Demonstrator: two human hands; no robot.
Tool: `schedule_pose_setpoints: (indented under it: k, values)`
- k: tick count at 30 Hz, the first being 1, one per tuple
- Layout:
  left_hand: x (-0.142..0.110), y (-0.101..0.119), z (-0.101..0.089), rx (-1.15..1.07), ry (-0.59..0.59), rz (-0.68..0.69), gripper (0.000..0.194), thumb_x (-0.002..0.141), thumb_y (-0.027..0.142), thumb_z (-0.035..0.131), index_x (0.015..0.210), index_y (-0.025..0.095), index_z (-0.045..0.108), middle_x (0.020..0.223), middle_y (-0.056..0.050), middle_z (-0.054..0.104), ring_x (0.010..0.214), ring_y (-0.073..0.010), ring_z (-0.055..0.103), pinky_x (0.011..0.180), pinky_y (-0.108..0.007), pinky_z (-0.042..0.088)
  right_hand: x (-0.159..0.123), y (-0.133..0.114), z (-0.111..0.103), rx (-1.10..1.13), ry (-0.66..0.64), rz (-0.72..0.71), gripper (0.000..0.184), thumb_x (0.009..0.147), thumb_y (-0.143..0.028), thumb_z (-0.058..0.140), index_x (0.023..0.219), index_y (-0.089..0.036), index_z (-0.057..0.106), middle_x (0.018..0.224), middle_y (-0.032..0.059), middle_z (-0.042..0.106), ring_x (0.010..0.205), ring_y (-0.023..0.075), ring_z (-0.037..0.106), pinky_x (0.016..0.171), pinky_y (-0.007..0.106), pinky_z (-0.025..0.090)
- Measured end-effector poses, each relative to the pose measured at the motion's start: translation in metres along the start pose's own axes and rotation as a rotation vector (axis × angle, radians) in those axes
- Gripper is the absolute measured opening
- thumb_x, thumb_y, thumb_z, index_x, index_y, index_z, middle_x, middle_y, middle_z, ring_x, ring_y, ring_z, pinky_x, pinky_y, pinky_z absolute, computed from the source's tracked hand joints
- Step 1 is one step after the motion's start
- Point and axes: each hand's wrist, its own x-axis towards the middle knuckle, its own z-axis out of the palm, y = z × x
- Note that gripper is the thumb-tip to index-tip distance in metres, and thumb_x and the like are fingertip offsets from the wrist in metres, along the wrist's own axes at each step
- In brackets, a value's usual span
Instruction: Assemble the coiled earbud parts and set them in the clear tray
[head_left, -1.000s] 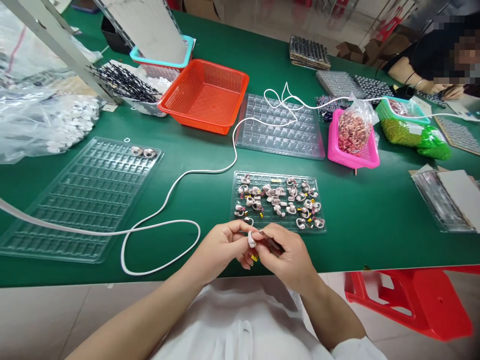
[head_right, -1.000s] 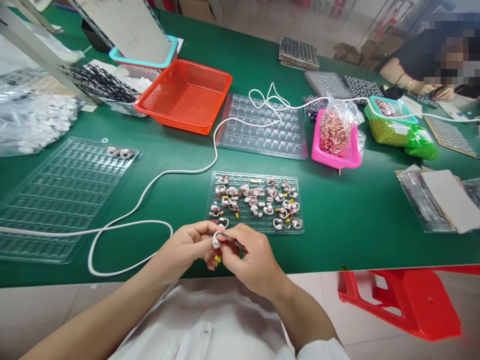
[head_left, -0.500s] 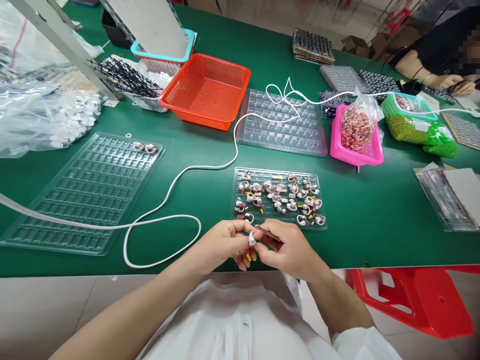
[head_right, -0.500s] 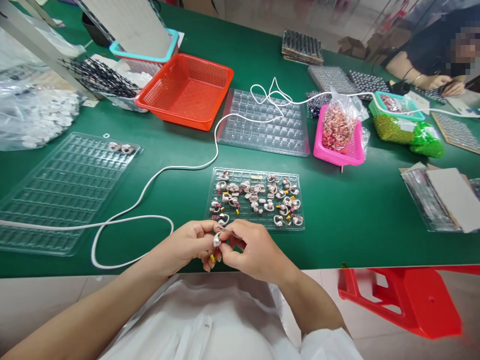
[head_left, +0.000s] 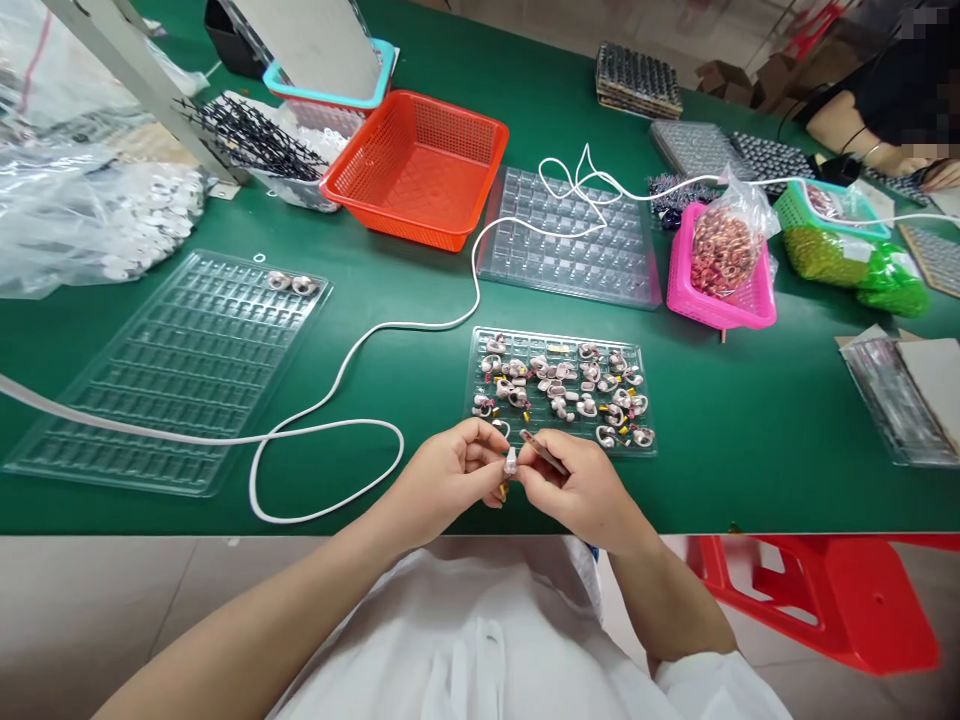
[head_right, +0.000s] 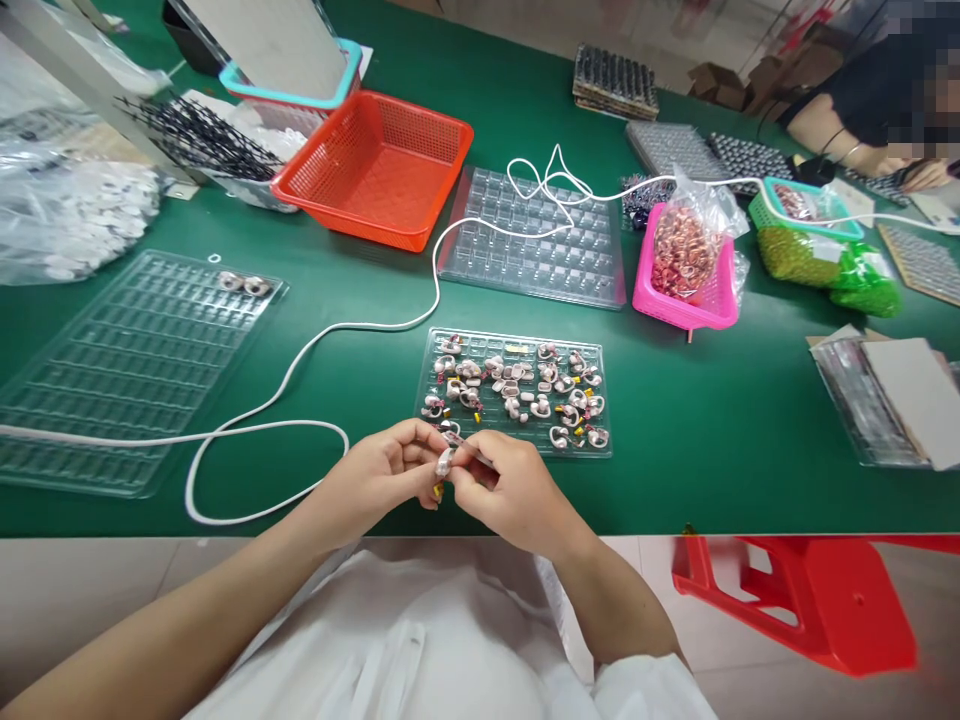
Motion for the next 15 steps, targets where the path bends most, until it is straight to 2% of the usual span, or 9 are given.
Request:
schedule_pose_setpoints:
  k: [3, 7, 15]
  values:
    - [-0.002, -0.003, -0.001, 0.018, 0.004, 0.093, 0.022, 0.085, 0.033, 0.070, 0.093, 0.014, 0.064, 0.078, -0.001, 0.070, 0.064, -0.0134, 0.067, 0.064, -0.026, 0.058, 0.001, 0.000, 0.000, 0.026, 0.028, 0.032, 0.008, 0.087, -0.020, 0.058, 0.079, -0.020, 0.059, 0.066, -0.0048, 0.051, 0.055, 0.0098, 0.041, 0.052, 0.022, 0.034]
    - [-0.004, -0.007, -0.002, 0.036, -0.017, 0.171, 0.023, 0.087, 0.030, 0.069, 0.104, 0.015, 0.069, 0.093, -0.006, 0.075, 0.076, -0.0171, 0.070, 0.074, -0.030, 0.060, 0.002, 0.002, 0.001, 0.040, 0.059, 0.064, 0.011, 0.090, -0.023, 0.058, 0.080, -0.020, 0.059, 0.068, -0.0041, 0.053, 0.056, 0.0100, 0.041, 0.052, 0.022, 0.034]
    - [-0.005, -0.017, -0.006, 0.354, 0.145, 0.374, 0.014, 0.088, 0.025, 0.067, 0.099, 0.020, 0.073, 0.095, -0.004, 0.078, 0.085, -0.0206, 0.073, 0.082, -0.029, 0.058, 0.003, 0.006, 0.005, 0.069, 0.077, 0.086, 0.014, 0.091, -0.026, 0.059, 0.079, -0.019, 0.060, 0.069, -0.0034, 0.054, 0.057, 0.0102, 0.041, 0.052, 0.022, 0.035]
